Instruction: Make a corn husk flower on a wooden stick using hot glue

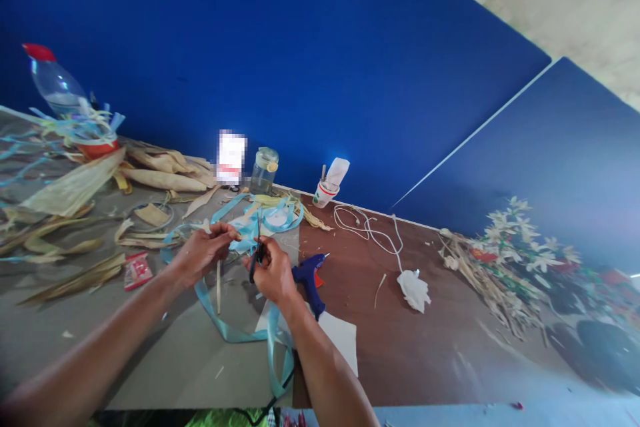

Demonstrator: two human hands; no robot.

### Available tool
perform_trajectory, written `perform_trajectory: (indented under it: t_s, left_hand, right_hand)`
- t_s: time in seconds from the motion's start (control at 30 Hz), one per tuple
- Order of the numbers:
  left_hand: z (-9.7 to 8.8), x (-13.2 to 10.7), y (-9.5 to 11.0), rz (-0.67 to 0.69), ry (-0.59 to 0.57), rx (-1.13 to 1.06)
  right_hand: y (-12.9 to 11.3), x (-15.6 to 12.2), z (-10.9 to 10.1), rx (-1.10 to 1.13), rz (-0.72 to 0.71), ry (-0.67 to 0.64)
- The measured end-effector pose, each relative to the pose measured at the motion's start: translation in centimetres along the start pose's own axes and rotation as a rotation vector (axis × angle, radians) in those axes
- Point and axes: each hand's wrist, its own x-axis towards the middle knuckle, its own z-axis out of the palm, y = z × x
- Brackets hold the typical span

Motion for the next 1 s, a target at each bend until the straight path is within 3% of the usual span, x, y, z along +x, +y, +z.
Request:
perform_trajectory:
  t_s: [0.17,0.37,1.0]
  left_hand:
    - [-0.5,0.4,-0.1,0.063,0.068,0.102]
    - [-0.6,0.5,0.0,0.074,0.12,0.136]
    - [-0.6,0.8,-0.5,0.181,0.114,0.122]
  right_hand:
    - [-1.0,-0.4,-0.7,-0.275,-0.049,-0.095]
    - [-1.6,-0.6,-1.0,-0.415,-0.094,-0.176]
    - [-1.6,-0.7,-0.6,-0.484,-0.14,-0.206]
